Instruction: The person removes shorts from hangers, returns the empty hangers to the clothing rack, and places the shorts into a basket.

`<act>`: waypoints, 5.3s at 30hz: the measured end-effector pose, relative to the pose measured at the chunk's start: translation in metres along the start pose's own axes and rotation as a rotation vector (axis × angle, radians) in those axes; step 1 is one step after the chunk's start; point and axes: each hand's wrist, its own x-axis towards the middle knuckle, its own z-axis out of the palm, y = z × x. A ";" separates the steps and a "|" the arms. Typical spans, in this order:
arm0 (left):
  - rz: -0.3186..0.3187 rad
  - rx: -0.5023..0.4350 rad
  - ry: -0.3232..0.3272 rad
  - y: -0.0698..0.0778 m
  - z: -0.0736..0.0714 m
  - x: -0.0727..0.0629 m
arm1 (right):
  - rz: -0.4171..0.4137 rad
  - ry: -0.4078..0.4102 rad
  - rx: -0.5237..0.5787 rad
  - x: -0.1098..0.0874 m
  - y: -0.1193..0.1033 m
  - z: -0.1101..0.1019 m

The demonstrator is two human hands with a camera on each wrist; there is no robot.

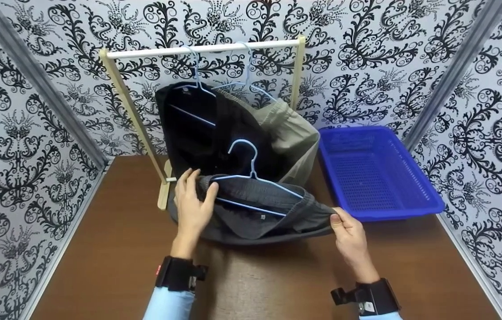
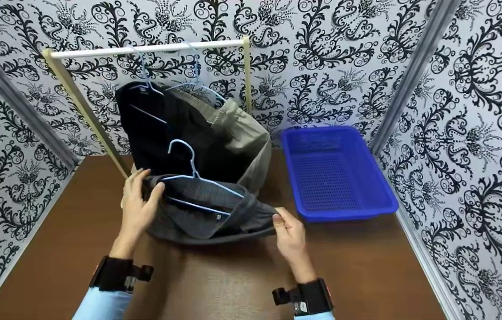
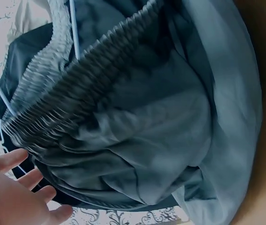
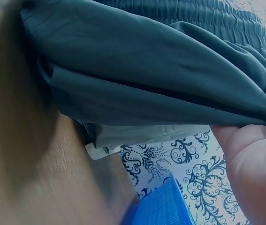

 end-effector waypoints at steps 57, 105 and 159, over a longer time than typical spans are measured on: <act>-0.083 -0.027 0.071 0.001 -0.015 0.015 | -0.166 -0.297 -0.275 0.014 0.027 -0.012; -0.510 -0.578 0.138 -0.012 -0.020 0.026 | -0.196 -0.153 -0.262 0.010 0.025 -0.007; -0.923 -1.827 0.049 -0.022 -0.011 0.019 | -0.105 -0.115 -0.232 0.006 0.023 0.020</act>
